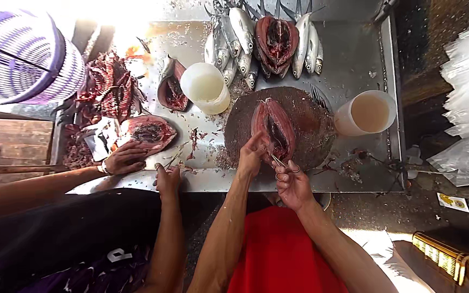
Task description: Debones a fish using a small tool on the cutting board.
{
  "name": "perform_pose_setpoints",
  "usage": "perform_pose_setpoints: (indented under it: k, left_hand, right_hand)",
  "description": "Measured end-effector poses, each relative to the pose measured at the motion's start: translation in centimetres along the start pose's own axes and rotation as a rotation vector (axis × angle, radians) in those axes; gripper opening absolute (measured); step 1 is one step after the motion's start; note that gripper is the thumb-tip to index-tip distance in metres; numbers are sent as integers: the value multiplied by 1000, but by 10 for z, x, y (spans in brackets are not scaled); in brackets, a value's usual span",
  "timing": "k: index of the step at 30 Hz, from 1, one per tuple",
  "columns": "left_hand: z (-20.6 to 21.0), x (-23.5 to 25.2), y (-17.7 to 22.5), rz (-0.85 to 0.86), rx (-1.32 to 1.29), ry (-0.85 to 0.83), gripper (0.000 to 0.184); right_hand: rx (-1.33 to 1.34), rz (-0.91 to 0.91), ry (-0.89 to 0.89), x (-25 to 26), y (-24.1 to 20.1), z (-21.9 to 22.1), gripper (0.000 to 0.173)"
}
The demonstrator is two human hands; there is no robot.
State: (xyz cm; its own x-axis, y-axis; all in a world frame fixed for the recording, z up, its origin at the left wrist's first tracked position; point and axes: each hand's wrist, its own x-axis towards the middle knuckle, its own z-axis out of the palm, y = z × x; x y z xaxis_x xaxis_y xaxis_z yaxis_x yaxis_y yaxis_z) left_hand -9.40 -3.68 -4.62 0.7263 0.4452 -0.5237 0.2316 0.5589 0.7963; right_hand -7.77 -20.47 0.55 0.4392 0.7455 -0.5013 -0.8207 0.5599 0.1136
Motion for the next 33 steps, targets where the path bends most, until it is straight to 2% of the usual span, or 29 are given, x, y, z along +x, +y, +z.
perform_pose_setpoints:
  k: [2,4,5,6,7,10,11,12,14,15,16,17,18,19,20,23,25,28,33]
  left_hand:
    - [4,-1,0,-12,13,23,54]
    - [9,-1,-1,-37,21,72,55]
    - [11,0,-3,-39,27,93,56]
    - [13,0,-4,-40,35,103,57]
    - [14,2,-6,-37,42,121,57]
    - [7,5,-9,-36,26,160,50]
    - [5,3,-9,-43,0,148,49]
    - [4,1,-7,-46,-25,111,50]
    - [2,-2,-4,-2,-18,34,59]
    - [1,-2,-4,37,15,10,67]
    - [0,-2,-3,68,48,-9,73]
    - [-1,-6,-4,83,77,-25,76]
    - [-2,-10,-6,88,99,-36,78]
    - [-1,-10,-5,97,115,-43,79]
    - [-1,-8,-4,107,130,-45,78]
    - [-1,-9,-4,116,175,-49,78]
    - [1,-8,-5,127,192,-59,79]
    - [0,-9,-6,141,181,-87,78]
    - [1,-10,-5,128,198,-100,75]
  right_hand:
    - [-191,-39,11,-5,0,1,38]
    - [-806,-123,33,-10,-1,0,26]
    - [-1119,-138,44,-13,-2,1,27]
    - [-1299,-133,56,-15,-3,3,31]
    - [-1290,-136,52,-18,-4,4,31]
    - [-752,-171,-48,-33,-9,17,31]
    - [-704,-214,-72,-39,-12,22,32]
    - [-786,-318,-98,-42,-17,25,31]
    - [-1155,-656,-110,-41,-35,16,35]
    - [-1306,-809,-68,-34,-48,5,41]
    - [-1343,-874,24,-26,-59,-10,46]
    - [-1257,-826,186,-20,-66,-26,42]
    - [-1112,-702,360,-16,-69,-36,33]
    - [-1066,-609,448,-11,-71,-38,29]
    - [-1130,-559,402,-13,-69,-37,31]
    - [-1398,-330,-10,-27,-51,-25,46]
    - [-1479,-164,-155,-24,-46,-19,50]
    - [-1510,-38,-210,-10,-45,-15,47]
    - [-1582,-20,-182,14,-53,-10,46]
